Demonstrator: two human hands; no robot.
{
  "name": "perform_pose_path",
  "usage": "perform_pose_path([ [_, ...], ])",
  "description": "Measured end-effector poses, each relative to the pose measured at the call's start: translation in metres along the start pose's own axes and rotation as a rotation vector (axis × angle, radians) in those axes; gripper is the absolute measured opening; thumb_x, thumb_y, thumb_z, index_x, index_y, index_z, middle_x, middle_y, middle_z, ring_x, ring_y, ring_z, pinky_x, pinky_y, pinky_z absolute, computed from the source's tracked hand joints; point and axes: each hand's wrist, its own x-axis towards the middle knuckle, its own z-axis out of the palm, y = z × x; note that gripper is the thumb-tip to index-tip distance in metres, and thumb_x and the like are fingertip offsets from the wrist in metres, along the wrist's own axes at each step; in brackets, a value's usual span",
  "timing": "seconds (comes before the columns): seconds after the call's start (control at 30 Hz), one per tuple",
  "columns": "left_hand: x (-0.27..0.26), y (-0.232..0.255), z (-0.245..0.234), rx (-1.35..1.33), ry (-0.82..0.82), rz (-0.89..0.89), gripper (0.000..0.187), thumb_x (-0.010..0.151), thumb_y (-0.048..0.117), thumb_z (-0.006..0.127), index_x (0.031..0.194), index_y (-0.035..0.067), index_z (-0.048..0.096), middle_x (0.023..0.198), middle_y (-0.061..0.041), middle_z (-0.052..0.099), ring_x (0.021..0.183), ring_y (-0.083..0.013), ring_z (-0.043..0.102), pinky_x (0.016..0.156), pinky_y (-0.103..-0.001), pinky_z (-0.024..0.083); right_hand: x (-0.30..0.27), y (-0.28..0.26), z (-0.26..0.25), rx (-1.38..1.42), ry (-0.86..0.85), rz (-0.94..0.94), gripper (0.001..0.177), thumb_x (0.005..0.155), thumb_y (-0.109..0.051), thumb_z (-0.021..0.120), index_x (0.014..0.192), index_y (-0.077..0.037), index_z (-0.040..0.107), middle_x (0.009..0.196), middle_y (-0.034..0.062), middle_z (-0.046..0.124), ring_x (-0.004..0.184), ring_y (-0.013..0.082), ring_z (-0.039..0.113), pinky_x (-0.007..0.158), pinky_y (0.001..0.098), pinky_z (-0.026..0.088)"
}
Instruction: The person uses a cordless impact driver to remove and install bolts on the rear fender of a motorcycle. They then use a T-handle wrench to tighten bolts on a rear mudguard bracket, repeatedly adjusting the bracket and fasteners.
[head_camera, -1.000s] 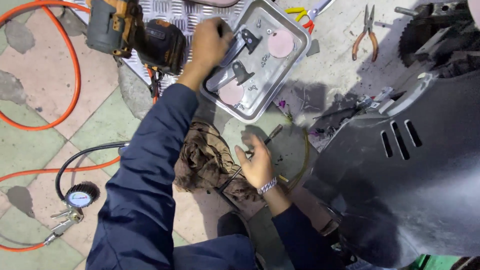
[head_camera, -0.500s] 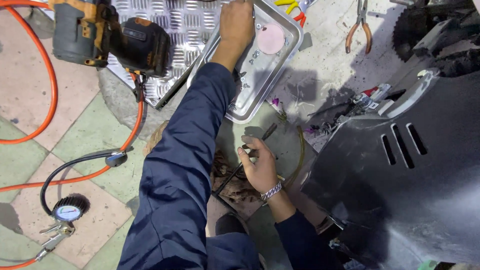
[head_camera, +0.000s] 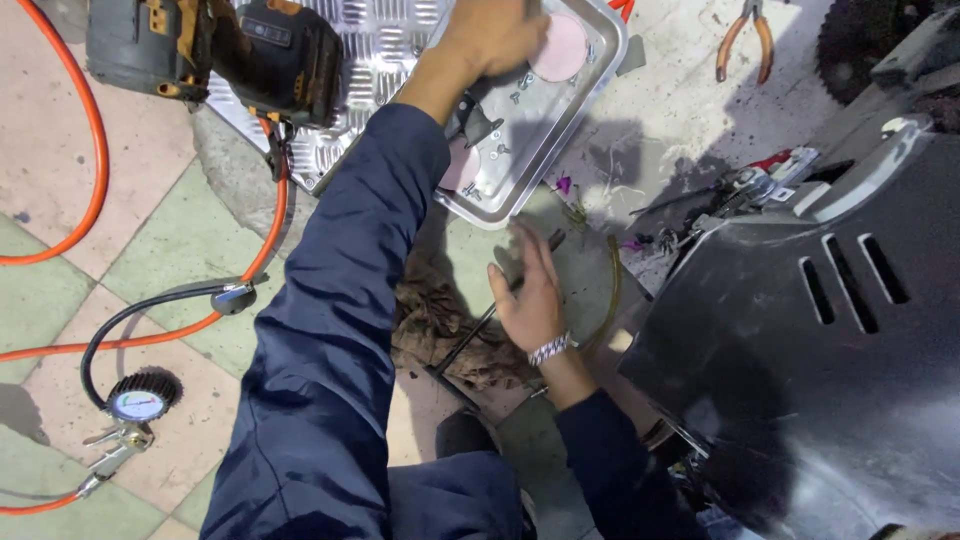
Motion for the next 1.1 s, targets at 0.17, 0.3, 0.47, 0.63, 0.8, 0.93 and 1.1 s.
perform_pose_path([
  [0.17,-0.028,0.02,-0.001,0.283,-0.282,0.15,0.014,0.08,0.024,0.074,0.09,0.014,0.073,0.09,-0.014,0.071,0.083,-0.0395,0.067,0.066,-0.053,0.053,0.026,0.013,0.01,-0.012,-0.133,-0.145,0.075,0.093,-0.02,0.066,0.158,-0.011,0.029,0.168,0.0096,0.025,0.135,0.0339,0.05,0.107,0.0482,0.05],
  [0.3,-0.048,0.006,0.0,0.319,-0.276,0.325,0.016,0.081,0.012,0.064,0.078,0.019,0.079,0.076,-0.01,0.073,0.078,-0.0375,0.069,0.059,-0.05,0.053,0.024,0.015,0.015,-0.081,-0.162,-0.146,0.067,0.093,-0.021,0.064,0.154,-0.014,0.038,0.165,0.0037,0.032,0.127,0.0313,0.059,0.083,0.0457,0.06],
  [0.47,-0.067,0.007,-0.01,0.249,-0.234,0.269,0.017,0.076,0.007,0.067,0.079,0.021,0.077,0.081,-0.008,0.075,0.082,-0.037,0.07,0.065,-0.051,0.056,0.034,0.013,0.027,-0.19,0.011,-0.238,0.054,0.095,-0.019,0.065,0.145,-0.008,0.05,0.146,0.0109,0.051,0.102,0.0322,0.066,0.063,0.0423,0.062],
  [0.63,-0.073,-0.007,-0.011,0.076,0.029,0.185,0.009,0.07,0.01,0.067,0.073,0.019,0.068,0.072,-0.002,0.07,0.065,-0.0345,0.063,0.049,-0.049,0.044,0.075,0.014,0.045,-0.268,0.291,-0.428,0.035,0.093,-0.015,0.066,0.128,-0.01,0.07,0.116,0.012,0.074,0.1,0.0356,0.065,0.087,0.0465,0.053],
  [0.8,-0.086,-0.033,-0.028,0.151,0.082,-0.074,0.01,0.085,0.022,0.075,0.092,0.015,0.073,0.095,-0.015,0.073,0.083,-0.0386,0.067,0.064,-0.051,0.051,0.099,0.017,0.059,-0.445,0.377,-0.367,0.022,0.087,-0.031,0.081,0.097,-0.013,0.074,0.095,0.0064,0.068,0.082,0.0294,0.064,0.068,0.0434,0.049],
  [0.93,-0.109,-0.037,-0.051,0.324,0.052,-0.197,0.031,0.082,0.031,0.079,0.1,0.008,0.066,0.105,-0.022,0.07,0.096,-0.0482,0.065,0.078,-0.058,0.052,0.098,0.019,0.053,-0.433,0.443,-0.48,0.013,0.091,-0.025,0.076,0.096,-0.013,0.075,0.092,0.0049,0.061,0.082,0.028,0.062,0.067,0.0431,0.05],
  [1.1,-0.121,-0.02,-0.057,0.262,-0.09,-0.28,0.029,0.086,0.032,0.082,0.103,0.009,0.075,0.104,-0.02,0.074,0.097,-0.0449,0.068,0.08,-0.057,0.056,0.097,0.007,0.05,-0.491,0.406,-0.471,0.025,0.084,-0.02,0.079,0.106,-0.012,0.071,0.107,0.0072,0.06,0.097,0.0294,0.059,0.077,0.0424,0.049],
])
